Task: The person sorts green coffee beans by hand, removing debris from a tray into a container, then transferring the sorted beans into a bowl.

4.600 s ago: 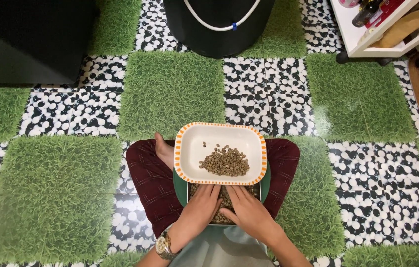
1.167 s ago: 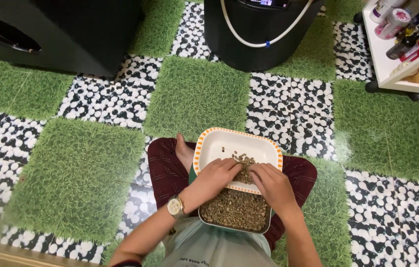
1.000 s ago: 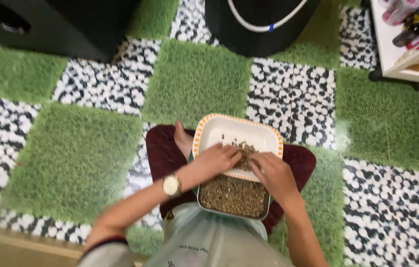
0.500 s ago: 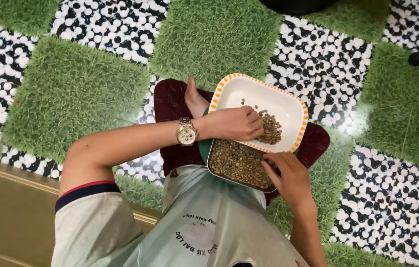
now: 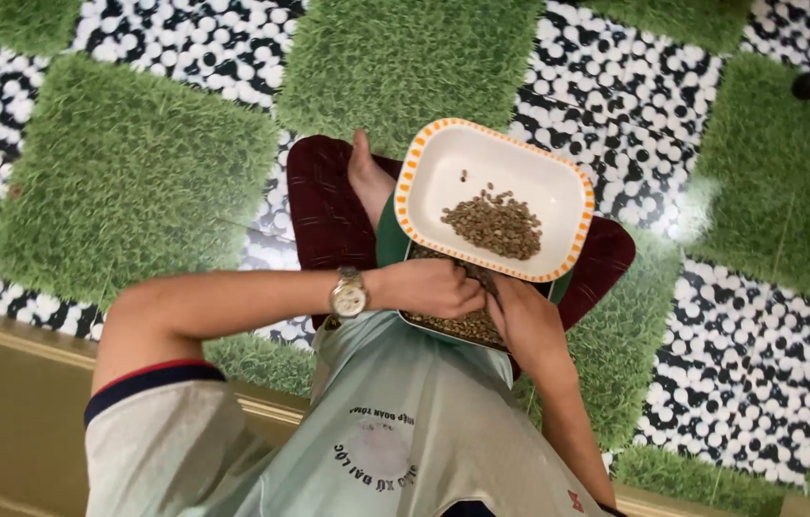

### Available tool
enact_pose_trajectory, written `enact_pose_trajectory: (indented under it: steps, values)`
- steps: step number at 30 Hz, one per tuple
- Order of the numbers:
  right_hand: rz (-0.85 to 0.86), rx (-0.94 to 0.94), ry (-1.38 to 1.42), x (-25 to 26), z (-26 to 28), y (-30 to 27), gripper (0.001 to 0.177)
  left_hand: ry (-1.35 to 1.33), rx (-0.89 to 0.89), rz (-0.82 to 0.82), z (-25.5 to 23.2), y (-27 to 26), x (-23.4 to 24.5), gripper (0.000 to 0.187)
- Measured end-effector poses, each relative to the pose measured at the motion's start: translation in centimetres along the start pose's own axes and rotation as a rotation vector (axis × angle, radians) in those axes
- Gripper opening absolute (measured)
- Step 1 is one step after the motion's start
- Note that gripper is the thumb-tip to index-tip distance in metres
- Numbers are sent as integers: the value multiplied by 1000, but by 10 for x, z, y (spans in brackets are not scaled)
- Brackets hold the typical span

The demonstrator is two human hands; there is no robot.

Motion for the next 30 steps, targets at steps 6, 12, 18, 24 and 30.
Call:
enact_pose_trajectory:
  steps: [6, 12, 18, 24, 30]
  values:
    - [-54, 70, -40, -3, 2, 3, 31, 91, 119, 27, -4, -3, 6, 8]
    - [-64, 72, -24, -12, -1, -1, 27, 21, 206, 41, -8, -6, 0, 11]
    - [-124, 105, -3, -7, 6, -2, 19, -57, 266, 5, -6, -9, 13, 10]
    - [-132, 85, 18, -11, 1, -4, 23, -89, 262, -44, -5, -8, 19, 8]
    - [-111, 51, -30, -21, -10, -11, 24, -87, 255, -44, -10, -8, 11, 10]
Point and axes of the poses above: each hand's wrist, its own y-axis towards the middle knuckle, its own x-axis out of the back of the hand, z = x × y, the point moved 3 cm from there along y, towards the middle knuckle, and after that the axes turned 1 degree about x, right-handed, at the moved point
